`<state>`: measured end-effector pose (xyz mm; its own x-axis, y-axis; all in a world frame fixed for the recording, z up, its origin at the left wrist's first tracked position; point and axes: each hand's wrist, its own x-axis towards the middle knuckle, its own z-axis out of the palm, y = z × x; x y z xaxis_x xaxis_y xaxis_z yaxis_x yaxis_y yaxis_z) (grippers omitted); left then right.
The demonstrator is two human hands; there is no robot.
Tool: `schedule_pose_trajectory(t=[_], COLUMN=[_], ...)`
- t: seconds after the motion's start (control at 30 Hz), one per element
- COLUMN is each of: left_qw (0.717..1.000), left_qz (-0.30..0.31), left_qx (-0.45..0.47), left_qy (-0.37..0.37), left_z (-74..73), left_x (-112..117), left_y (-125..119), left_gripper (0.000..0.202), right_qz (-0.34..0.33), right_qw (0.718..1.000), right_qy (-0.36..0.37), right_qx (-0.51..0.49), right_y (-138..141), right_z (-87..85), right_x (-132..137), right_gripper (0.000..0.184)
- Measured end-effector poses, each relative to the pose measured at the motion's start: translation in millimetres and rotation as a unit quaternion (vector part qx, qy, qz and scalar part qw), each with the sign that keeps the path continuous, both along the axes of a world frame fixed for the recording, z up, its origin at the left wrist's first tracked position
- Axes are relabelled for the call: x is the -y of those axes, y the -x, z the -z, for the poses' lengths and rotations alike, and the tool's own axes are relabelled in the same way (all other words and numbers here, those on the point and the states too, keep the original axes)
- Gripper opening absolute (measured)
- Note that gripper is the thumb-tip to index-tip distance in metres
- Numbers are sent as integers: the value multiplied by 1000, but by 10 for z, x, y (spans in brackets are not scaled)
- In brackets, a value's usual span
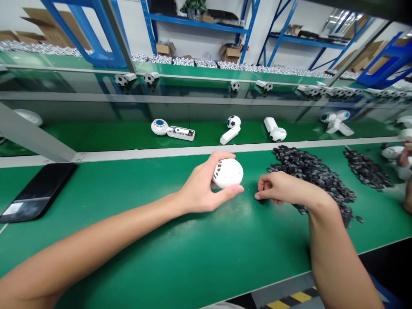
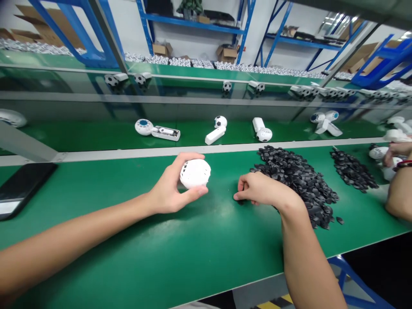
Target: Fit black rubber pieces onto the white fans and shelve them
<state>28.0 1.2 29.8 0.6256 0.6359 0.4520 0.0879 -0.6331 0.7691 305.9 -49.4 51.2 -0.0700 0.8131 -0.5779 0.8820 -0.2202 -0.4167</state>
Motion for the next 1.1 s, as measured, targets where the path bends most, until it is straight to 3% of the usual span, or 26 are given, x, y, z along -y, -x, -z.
schedule_pose_trajectory(t=[0.17,0.23,0.33,0.47,0.63,0.77,0.9,1.1], left_qw=[988,982,975,981,989,992,994,990], left_qz=[61,44,-15,-65,-92,-81,-62,-57], left_qx=[8,-18,-79,-141,-111,-60,-40,-67], left_qy=[-142,-182,-207,-120,22,75,79,114], left_z=[210,293,368,389,427,449,422,366], left_x=[-61,-53,9,82,40,5,11,5], left_y=[-50,-50,-25,9,-1,-18,5,37], left_gripper=[77,71,64,70,72,71,76,96], right_qz=[-14,-28,-21,0,68,90,83,87], right_qw=[999,995,986,955,917,903,890,903], right_qy=[-39,-92,-135,-127,-143,-195,-284,-348], right_qx=[35,13,-97,-269,-365,-372,-346,-235], right_y=[49,80,173,301,430,642,809,881], right_z=[8,-8,-31,-36,-10,64,159,220], right_x=[10,16,31,84,129,110,107,107], right_gripper=[18,16,13,10,18,20,22,33])
